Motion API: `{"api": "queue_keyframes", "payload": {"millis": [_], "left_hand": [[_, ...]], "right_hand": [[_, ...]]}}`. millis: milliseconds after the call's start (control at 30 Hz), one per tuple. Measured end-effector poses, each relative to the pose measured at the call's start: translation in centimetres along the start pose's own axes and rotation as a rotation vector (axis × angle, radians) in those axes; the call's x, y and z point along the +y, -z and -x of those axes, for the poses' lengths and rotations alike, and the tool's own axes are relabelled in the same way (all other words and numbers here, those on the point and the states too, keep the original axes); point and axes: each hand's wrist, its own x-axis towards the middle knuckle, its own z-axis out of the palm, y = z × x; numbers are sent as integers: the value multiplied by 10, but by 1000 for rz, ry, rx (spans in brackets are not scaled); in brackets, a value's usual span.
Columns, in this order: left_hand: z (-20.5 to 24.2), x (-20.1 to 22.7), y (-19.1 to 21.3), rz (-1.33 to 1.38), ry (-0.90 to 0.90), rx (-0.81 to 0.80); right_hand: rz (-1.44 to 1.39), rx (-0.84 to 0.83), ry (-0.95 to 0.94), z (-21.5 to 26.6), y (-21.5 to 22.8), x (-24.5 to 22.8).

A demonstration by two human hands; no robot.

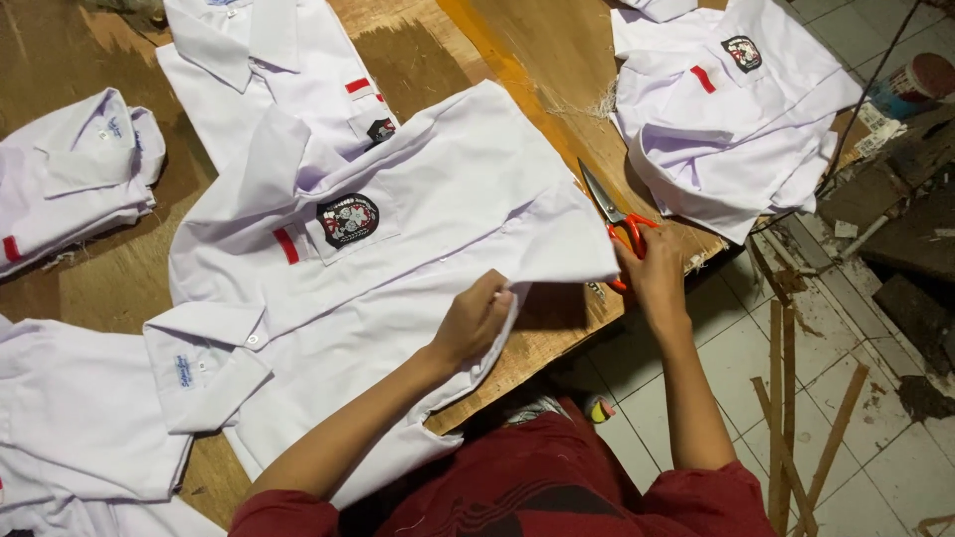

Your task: Trimming loose threads with scissors and folding white school uniform shirts on a wooden table.

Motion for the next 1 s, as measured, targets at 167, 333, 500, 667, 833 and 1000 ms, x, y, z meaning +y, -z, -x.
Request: {"api": "queue_keyframes", "payload": {"millis": [167, 333, 500, 667, 833, 1000], "left_hand": [[3, 12, -6, -463, -489, -268], [19, 21, -11, -631, -544, -307], [34, 11, -24, -801, -526, -318], [34, 11, -22, -788, -512, -314], [35, 8, -26, -793, -493, -317], [37, 4, -29, -841, -532, -216]], "right_hand": [[-35, 77, 162, -11, -2, -3], [-84, 44, 108, -18, 40, -35], [45, -467, 0, -14, 42, -68], [112, -416, 4, -7, 44, -81], [219, -455, -40, -11, 36, -67], [-6, -341, 9, -8, 35, -50]]}}
